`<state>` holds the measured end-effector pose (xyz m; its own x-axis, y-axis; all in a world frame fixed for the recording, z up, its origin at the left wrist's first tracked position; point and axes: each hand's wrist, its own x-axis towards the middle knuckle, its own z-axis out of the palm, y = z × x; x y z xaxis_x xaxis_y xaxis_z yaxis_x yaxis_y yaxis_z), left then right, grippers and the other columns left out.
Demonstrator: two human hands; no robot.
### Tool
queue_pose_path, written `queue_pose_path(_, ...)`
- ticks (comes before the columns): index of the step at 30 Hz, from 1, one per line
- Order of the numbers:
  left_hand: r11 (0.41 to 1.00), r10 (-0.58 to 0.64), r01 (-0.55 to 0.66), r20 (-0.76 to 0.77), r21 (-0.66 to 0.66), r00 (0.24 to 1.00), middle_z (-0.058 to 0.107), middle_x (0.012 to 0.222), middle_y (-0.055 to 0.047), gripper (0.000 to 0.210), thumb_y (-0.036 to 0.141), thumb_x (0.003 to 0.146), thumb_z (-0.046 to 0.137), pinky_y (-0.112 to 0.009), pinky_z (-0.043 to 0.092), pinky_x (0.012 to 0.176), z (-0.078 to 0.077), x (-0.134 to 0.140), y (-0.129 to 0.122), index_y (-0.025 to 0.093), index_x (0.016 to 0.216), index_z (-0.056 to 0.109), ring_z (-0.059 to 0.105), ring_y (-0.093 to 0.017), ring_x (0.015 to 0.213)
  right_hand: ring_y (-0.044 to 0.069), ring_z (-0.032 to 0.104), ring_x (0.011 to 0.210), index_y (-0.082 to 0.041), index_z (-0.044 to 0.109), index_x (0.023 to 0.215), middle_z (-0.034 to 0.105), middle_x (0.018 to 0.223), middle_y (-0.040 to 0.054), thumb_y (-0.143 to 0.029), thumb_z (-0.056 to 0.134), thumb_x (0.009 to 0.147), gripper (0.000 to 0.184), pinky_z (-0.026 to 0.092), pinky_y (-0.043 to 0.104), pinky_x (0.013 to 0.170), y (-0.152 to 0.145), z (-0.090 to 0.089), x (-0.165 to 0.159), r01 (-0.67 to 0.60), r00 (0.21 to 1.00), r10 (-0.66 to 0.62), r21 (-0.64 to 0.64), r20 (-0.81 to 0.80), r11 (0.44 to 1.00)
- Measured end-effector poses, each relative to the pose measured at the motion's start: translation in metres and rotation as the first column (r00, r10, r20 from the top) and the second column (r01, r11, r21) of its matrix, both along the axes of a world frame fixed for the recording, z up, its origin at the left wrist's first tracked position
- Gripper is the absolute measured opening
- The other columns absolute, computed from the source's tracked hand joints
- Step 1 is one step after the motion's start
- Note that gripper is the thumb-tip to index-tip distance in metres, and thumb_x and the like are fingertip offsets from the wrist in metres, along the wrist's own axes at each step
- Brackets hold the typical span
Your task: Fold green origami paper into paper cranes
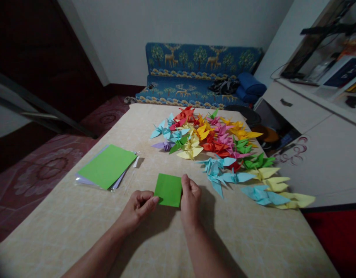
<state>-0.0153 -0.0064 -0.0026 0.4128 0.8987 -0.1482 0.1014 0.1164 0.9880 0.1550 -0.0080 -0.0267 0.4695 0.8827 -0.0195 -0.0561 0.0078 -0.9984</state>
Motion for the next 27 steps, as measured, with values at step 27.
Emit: queue_pose_path(27, 0.986, 0.126, -0.154, 0.319, 0.063, 0.939, 0.056, 0.082, -0.005, 0.026, 0.034, 0.091, 0.053, -0.03, 0.041, 0.076, 0.008, 0.003, 0.005, 0.016, 0.075, 0.063, 0.053, -0.018, 0.079, 0.017, 0.061, 0.073, -0.019, 0.058, 0.098, 0.064, 0.084, 0.0029, -0.039, 0.069, 0.08, 0.029, 0.047, 0.024, 0.059, -0.011, 0.026, -0.02, -0.506, 0.856, 0.51, 0.071, -0.086, 0.86)
